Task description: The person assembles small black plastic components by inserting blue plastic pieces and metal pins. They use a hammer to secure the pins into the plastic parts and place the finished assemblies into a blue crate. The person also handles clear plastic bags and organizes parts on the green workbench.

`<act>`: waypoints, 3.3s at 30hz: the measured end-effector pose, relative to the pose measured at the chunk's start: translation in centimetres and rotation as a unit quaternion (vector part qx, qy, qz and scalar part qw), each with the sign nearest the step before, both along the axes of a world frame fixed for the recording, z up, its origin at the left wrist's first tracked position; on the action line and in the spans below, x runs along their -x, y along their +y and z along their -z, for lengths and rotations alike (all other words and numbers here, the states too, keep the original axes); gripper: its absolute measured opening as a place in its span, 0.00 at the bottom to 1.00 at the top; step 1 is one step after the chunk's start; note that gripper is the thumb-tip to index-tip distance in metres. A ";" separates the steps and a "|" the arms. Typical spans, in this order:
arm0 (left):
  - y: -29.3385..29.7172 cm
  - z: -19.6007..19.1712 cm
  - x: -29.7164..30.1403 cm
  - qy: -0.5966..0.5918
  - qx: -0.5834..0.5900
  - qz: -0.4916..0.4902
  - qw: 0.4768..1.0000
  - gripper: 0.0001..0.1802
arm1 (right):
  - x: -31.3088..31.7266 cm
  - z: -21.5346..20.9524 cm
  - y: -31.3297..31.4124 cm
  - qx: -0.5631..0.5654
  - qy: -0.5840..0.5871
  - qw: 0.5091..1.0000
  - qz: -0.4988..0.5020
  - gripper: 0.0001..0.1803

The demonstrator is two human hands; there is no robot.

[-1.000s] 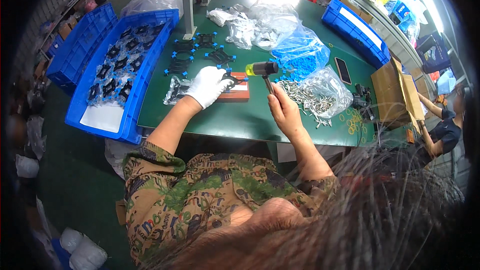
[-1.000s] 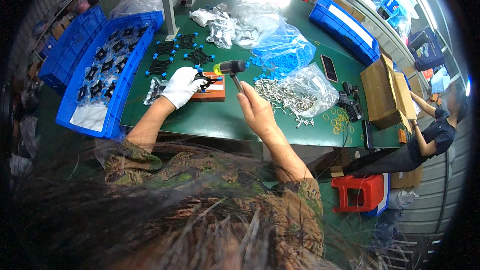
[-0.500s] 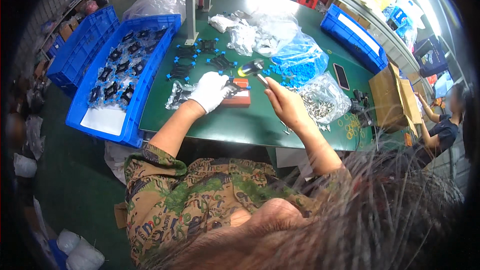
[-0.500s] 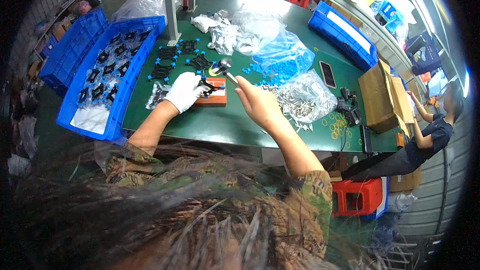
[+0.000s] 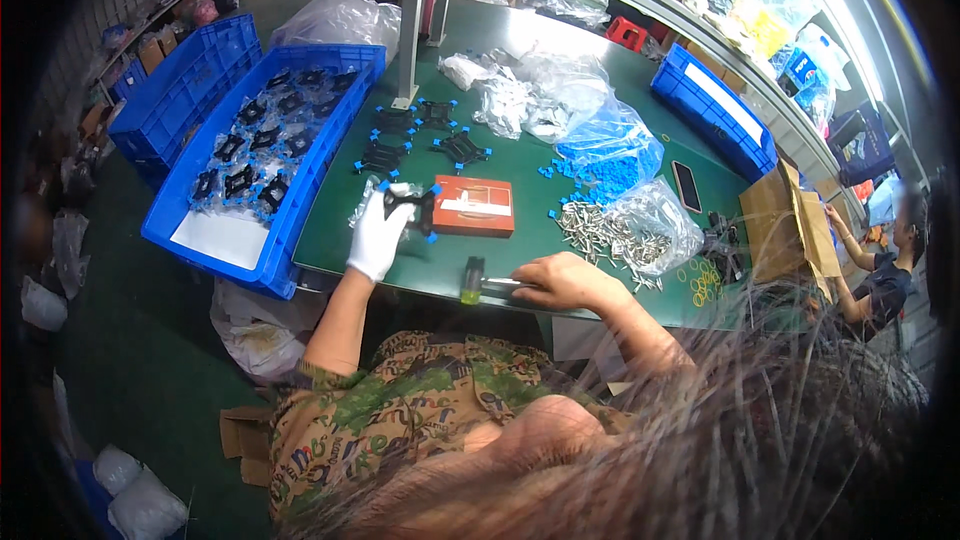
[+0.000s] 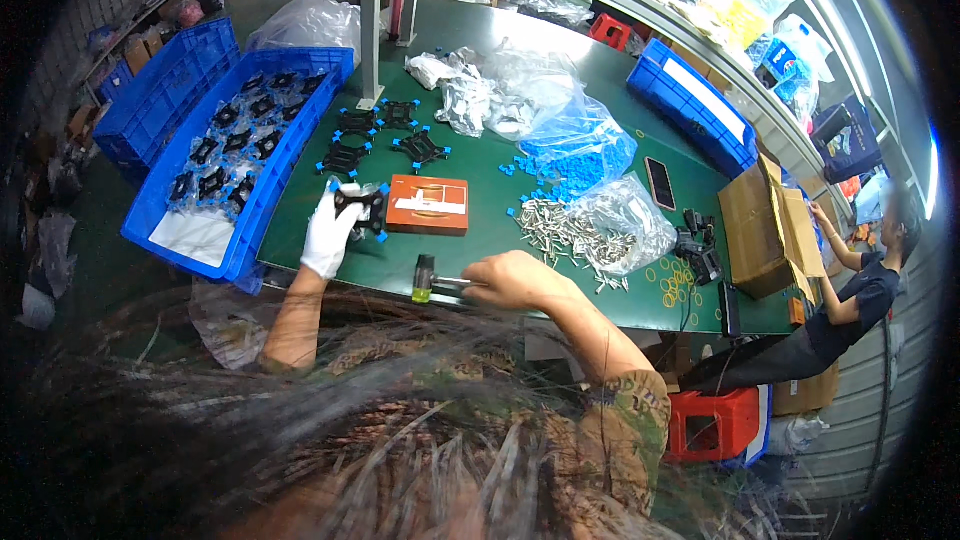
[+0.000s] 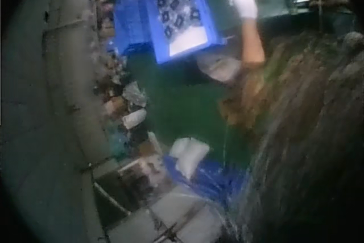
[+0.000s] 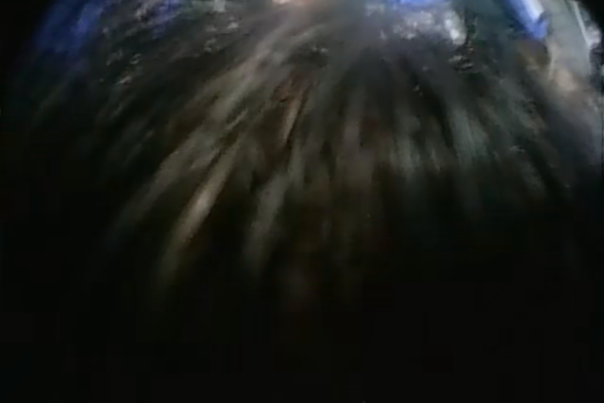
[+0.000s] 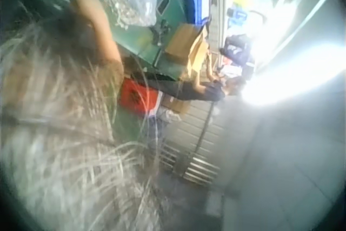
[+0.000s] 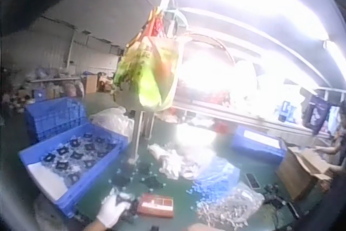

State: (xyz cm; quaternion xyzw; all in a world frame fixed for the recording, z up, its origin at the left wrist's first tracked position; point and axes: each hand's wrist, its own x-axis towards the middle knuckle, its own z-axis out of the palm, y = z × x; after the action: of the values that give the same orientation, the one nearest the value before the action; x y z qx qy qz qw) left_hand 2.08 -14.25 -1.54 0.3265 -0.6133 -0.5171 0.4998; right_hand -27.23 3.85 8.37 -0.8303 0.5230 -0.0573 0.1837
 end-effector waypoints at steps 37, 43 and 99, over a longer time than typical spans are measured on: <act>5.3 1.9 -3.8 -0.130 -0.022 0.006 0.991 0.10 | 20.2 2.4 -25.7 0.253 0.168 0.882 0.361 0.14; 2.9 2.9 -4.7 0.047 -0.098 0.181 0.978 0.20 | 9.2 -2.2 -17.4 -0.083 -0.539 0.788 0.287 0.21; -9.8 -8.8 -8.1 0.074 -0.064 -0.059 0.993 0.13 | -7.4 7.0 -34.5 0.089 -0.177 0.972 0.128 0.17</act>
State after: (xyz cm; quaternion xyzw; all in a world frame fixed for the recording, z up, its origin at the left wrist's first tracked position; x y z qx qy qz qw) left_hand 10.14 -24.07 7.25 0.3541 -0.5200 -0.5477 0.5516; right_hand -19.87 -30.61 1.40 -0.7464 0.5766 -0.2727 0.1897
